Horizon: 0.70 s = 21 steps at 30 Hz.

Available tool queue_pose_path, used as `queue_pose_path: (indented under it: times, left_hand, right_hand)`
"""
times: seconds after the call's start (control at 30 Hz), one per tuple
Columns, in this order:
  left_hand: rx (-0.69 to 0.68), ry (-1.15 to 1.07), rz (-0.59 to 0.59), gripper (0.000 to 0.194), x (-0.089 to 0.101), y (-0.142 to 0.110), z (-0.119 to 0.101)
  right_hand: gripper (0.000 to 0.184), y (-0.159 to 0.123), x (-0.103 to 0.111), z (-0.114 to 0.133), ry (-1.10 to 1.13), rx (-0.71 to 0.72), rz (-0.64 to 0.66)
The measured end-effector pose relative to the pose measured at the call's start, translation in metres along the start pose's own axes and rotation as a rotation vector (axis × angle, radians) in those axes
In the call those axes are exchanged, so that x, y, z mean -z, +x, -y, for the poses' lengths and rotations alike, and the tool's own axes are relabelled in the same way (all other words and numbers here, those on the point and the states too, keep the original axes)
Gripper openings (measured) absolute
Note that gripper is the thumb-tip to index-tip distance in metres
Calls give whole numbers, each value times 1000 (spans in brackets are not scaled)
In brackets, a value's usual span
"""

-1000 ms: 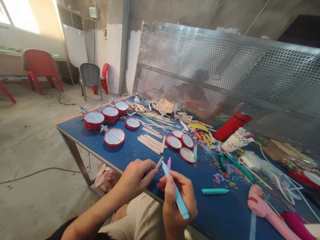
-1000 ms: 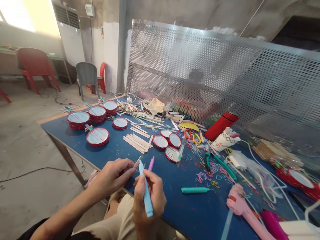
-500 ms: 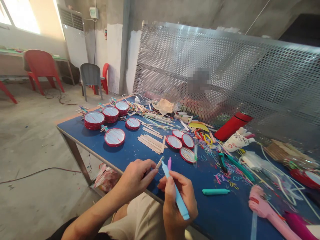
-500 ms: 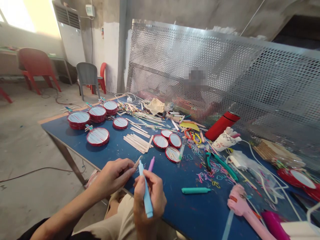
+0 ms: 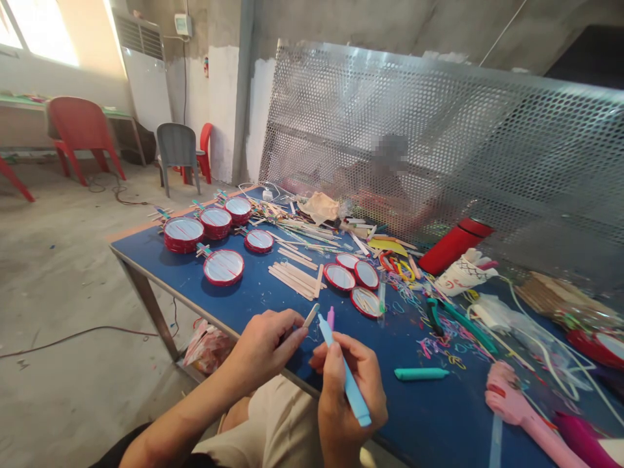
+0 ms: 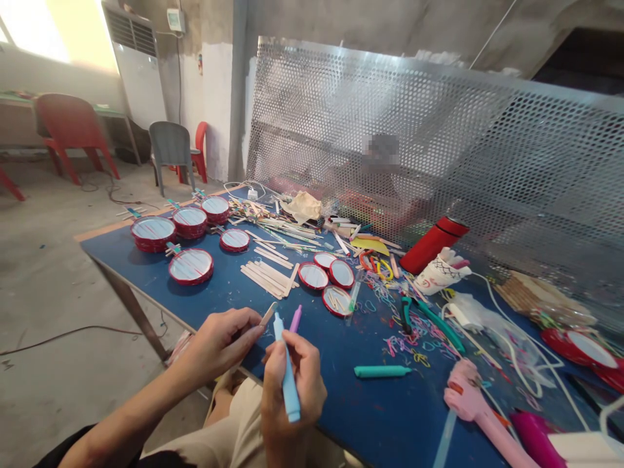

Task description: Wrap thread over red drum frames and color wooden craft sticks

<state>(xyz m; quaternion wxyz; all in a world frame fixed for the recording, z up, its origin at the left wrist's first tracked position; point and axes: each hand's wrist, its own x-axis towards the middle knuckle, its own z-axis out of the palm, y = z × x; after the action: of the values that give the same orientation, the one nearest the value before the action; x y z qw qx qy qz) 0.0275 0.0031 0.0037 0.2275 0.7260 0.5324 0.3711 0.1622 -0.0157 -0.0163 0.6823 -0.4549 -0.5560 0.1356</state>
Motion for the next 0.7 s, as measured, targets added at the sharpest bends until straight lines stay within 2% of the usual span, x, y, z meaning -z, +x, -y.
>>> queue_pose_path:
  times: [0.17, 0.4, 0.7]
  left_hand:
    - [-7, -18, 3, 23, 0, 0, 0]
    - [-15, -13, -11, 23, 1, 0, -1]
    - [-20, 12, -11, 22, 1, 0, -1]
  right_hand:
    - [12, 0, -1, 2, 32, -10, -37]
    - [13, 1, 0, 0, 24, 8, 22]
    - [14, 2, 0, 1, 16, 13, 8]
